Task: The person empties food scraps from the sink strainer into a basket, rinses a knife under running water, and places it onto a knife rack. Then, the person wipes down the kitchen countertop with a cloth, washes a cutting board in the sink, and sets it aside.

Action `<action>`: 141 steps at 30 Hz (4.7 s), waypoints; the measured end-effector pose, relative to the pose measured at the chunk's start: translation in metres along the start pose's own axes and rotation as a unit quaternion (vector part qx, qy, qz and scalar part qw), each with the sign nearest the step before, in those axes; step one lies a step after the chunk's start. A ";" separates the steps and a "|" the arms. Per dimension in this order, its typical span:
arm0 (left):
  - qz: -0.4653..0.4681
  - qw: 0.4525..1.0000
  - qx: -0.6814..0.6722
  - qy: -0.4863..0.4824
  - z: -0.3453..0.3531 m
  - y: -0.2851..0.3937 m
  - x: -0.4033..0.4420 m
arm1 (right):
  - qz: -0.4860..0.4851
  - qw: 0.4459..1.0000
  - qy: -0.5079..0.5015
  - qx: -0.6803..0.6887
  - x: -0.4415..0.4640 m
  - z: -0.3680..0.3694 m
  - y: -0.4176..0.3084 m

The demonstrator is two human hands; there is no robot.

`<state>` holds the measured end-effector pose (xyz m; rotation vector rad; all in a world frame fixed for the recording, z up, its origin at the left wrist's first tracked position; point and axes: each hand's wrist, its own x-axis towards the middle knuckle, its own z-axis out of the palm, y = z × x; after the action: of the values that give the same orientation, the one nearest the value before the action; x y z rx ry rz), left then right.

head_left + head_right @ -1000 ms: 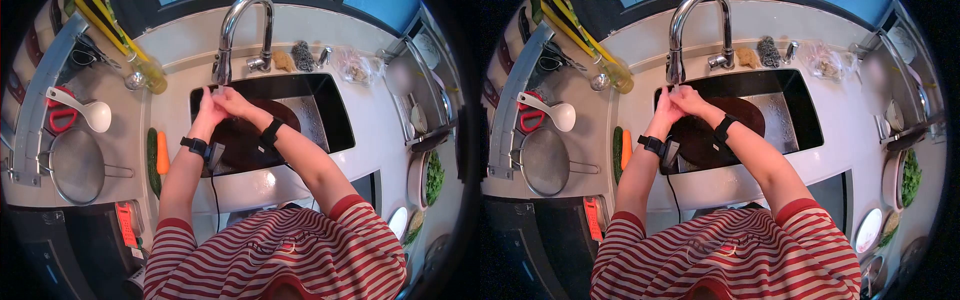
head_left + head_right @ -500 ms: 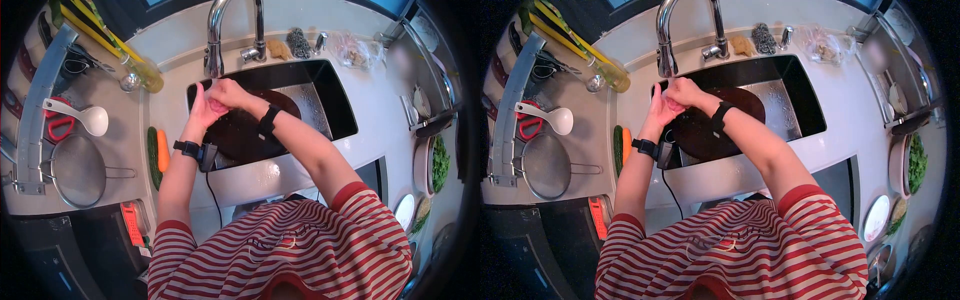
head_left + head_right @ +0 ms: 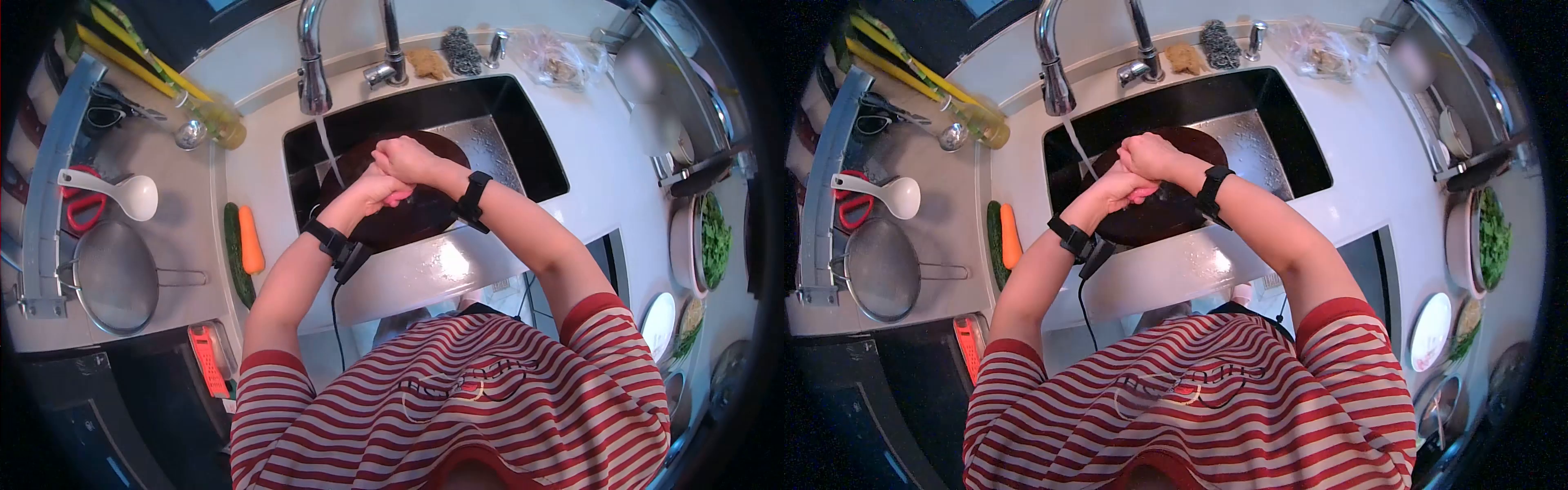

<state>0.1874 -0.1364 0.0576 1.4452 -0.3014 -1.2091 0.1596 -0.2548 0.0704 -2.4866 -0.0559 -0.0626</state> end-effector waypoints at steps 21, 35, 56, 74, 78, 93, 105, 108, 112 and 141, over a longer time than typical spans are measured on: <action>0.005 0.970 -0.170 -0.174 0.027 0.004 -0.019 | -0.069 0.943 -0.013 0.324 -0.058 -0.041 0.007; 0.008 0.999 -0.037 0.015 0.051 0.000 -0.003 | -0.110 0.987 0.095 -0.071 -0.040 -0.034 0.004; 0.018 0.978 0.036 0.206 0.071 -0.018 0.008 | 0.009 0.996 0.094 -0.007 -0.032 -0.011 0.024; 0.003 0.986 -0.160 -0.046 0.035 0.004 -0.011 | -0.058 0.969 0.097 0.218 -0.035 -0.039 0.006; -0.032 0.982 -0.158 -0.103 0.039 0.008 -0.017 | -0.032 0.854 -0.003 0.520 -0.036 -0.042 -0.002; -0.030 0.979 0.076 0.186 0.083 0.012 -0.010 | -0.027 0.935 0.274 0.221 -0.024 -0.014 0.011; 0.009 0.977 0.102 0.186 0.051 -0.011 -0.003 | 0.013 0.987 0.136 0.084 0.005 -0.024 0.031; -0.055 0.961 0.053 0.266 0.000 -0.034 -0.021 | -0.002 0.989 0.100 -0.107 0.031 -0.044 0.035; -0.141 0.913 -0.089 0.371 -0.056 -0.078 -0.042 | -0.163 0.948 0.102 -0.254 0.075 -0.050 0.036; -0.203 0.856 -0.417 0.228 -0.094 -0.147 -0.017 | 0.521 0.617 -0.277 0.521 -0.044 -0.016 0.197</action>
<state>0.1896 -0.0249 -0.0776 0.9699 0.8151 -1.0636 0.1263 -0.4215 -0.0387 -0.9682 0.8448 0.9489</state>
